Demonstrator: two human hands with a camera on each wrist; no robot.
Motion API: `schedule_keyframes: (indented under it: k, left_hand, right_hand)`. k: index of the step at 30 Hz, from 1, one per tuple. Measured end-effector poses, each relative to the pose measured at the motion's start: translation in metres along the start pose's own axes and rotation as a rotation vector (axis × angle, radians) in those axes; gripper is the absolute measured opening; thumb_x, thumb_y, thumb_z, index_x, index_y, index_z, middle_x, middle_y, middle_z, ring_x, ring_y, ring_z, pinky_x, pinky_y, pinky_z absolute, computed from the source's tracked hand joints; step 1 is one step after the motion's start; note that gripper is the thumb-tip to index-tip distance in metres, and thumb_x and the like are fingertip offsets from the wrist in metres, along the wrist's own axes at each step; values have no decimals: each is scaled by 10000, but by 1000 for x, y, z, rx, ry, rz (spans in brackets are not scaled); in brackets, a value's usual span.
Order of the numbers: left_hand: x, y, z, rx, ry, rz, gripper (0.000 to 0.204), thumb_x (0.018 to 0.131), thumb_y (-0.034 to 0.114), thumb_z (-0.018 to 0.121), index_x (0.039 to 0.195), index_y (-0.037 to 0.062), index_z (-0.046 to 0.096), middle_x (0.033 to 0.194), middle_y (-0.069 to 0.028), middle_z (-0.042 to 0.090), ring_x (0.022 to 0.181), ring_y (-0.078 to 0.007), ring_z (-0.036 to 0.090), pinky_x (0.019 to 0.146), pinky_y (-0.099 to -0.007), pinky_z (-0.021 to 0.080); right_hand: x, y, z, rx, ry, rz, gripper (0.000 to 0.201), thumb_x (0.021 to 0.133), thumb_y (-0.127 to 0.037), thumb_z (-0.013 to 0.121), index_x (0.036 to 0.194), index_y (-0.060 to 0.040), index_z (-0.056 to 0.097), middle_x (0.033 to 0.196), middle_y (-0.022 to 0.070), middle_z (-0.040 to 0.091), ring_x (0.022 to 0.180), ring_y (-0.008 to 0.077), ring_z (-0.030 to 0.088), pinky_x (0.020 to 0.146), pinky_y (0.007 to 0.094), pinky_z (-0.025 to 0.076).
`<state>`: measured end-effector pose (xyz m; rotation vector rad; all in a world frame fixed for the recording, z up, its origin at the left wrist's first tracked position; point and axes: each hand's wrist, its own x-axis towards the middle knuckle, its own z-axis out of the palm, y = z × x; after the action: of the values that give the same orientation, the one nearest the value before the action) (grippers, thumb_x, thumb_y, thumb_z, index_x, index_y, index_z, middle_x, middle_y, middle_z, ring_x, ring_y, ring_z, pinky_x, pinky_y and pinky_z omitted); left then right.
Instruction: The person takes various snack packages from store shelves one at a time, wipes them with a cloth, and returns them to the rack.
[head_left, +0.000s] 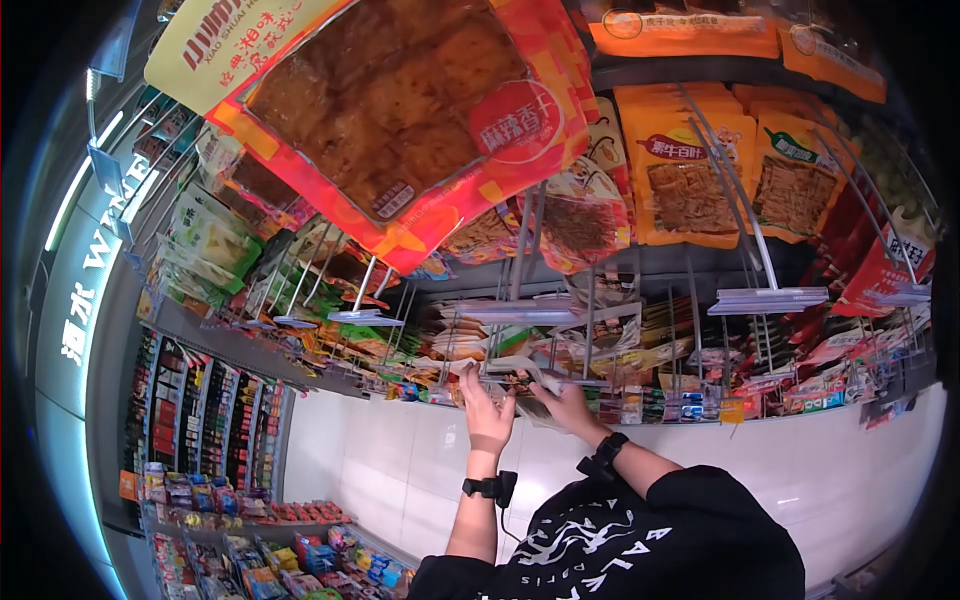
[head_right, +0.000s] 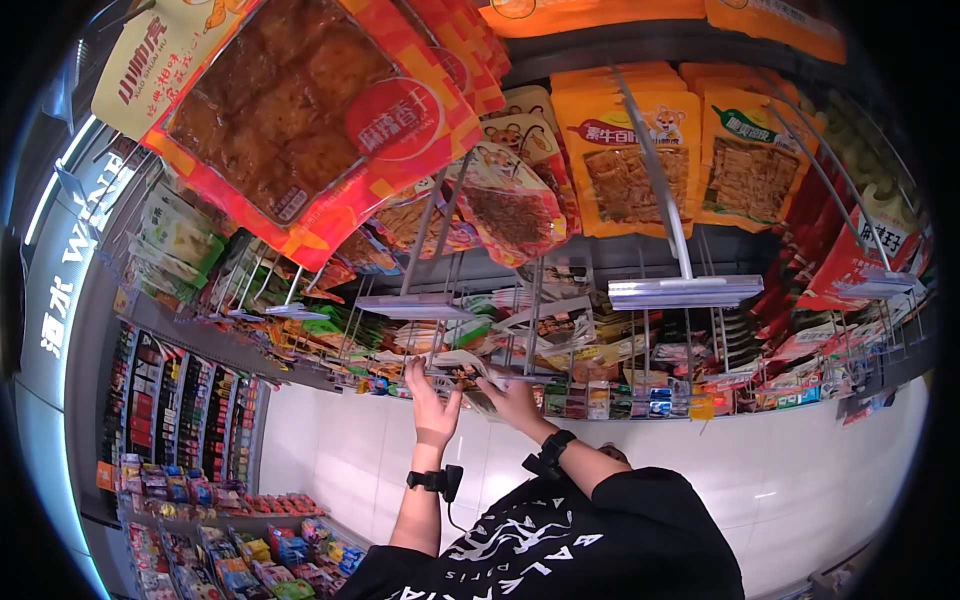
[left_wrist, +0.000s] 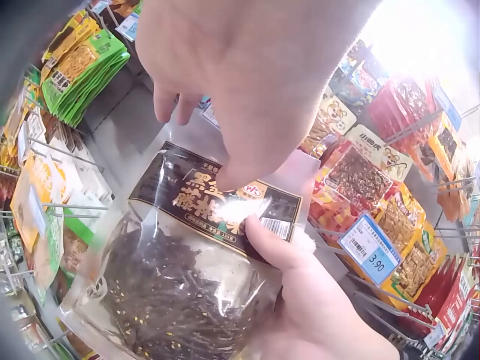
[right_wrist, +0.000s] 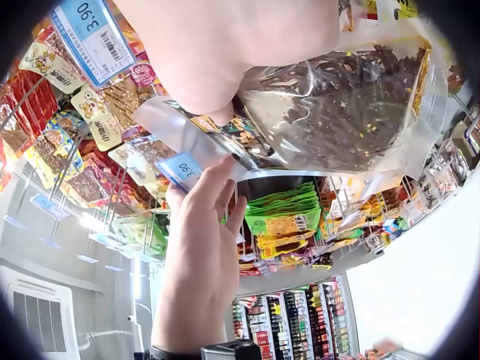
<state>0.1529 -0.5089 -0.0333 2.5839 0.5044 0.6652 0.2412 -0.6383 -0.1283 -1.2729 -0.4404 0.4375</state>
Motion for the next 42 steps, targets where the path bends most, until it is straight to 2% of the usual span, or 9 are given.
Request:
schedule_keyframes:
  k: [5, 7, 11, 13, 26, 29, 37, 39, 42]
  left_hand:
    - [1, 3, 0, 0, 1, -26, 861, 826, 154, 766, 1490, -47, 257, 1511, -275, 309, 1403, -473, 338, 1178, -484, 323]
    - [1, 1, 1, -8, 9, -10, 852, 828, 160, 763, 1485, -48, 261, 1506, -275, 313, 1395, -476, 347, 1172, -485, 330]
    - [1, 1, 2, 2, 3, -15, 846, 831, 163, 759, 1482, -49, 263, 1497, -274, 319, 1387, -474, 354, 1170, -486, 331]
    - [1, 0, 2, 4, 13, -4, 838, 832, 161, 755, 1479, -49, 267, 1490, -276, 324, 1386, -474, 353, 1170, -486, 329]
    - [0, 2, 4, -45, 27, -19, 826, 829, 148, 751, 1479, -35, 276, 1504, -267, 317, 1393, -468, 351, 1167, -489, 331]
    - [0, 3, 3, -8, 25, -8, 826, 831, 143, 746, 1485, -32, 272, 1518, -263, 308, 1396, -467, 353, 1152, -488, 355]
    - [-2, -1, 6, -2, 27, -18, 810, 844, 129, 734, 1490, -23, 271, 1524, -252, 306, 1372, -450, 388, 1091, -467, 421]
    - [-2, -1, 6, 3, 30, -14, 807, 846, 127, 734, 1490, -23, 270, 1523, -251, 306, 1366, -448, 393, 1083, -467, 427]
    - [-2, -1, 7, 4, 35, -7, 807, 848, 125, 735, 1490, -23, 270, 1522, -250, 305, 1358, -444, 400, 1073, -467, 435]
  right_hand:
    - [-3, 9, 7, -122, 58, -37, 386, 954, -277, 726, 1232, -13, 685, 1086, 154, 753, 998, 235, 705, 878, 374, 527]
    - [-7, 3, 12, -216, 93, -74, 293, 966, -188, 701, 1190, 1, 700, 1030, 73, 760, 906, 117, 653, 832, 318, 525]
    - [-13, -8, 19, -58, 73, -98, 290, 966, -181, 696, 1193, -1, 695, 1027, 85, 760, 909, 130, 666, 844, 319, 527]
    - [-13, -6, 19, -20, 14, -22, 399, 964, -247, 709, 1289, -19, 667, 1148, 140, 746, 1048, 221, 697, 939, 336, 514]
    - [3, 5, 12, -21, 95, -26, 368, 990, -260, 684, 1252, -2, 679, 1099, 140, 752, 991, 213, 695, 906, 345, 517]
    - [13, -2, 13, 61, 190, -164, 285, 987, -218, 699, 1138, 23, 698, 932, 44, 745, 824, 113, 626, 777, 308, 519]
    - [40, 13, 3, -11, 203, -138, 377, 955, -251, 734, 1243, -15, 672, 1120, 170, 725, 1015, 259, 682, 916, 383, 509]
    - [55, 33, 4, -170, 270, -146, 302, 971, -204, 721, 1202, -14, 680, 1096, 82, 723, 991, 148, 637, 907, 306, 498]
    - [68, 21, 6, -57, 286, -151, 289, 972, -194, 712, 1198, -18, 678, 1073, 72, 739, 958, 142, 645, 884, 307, 505]
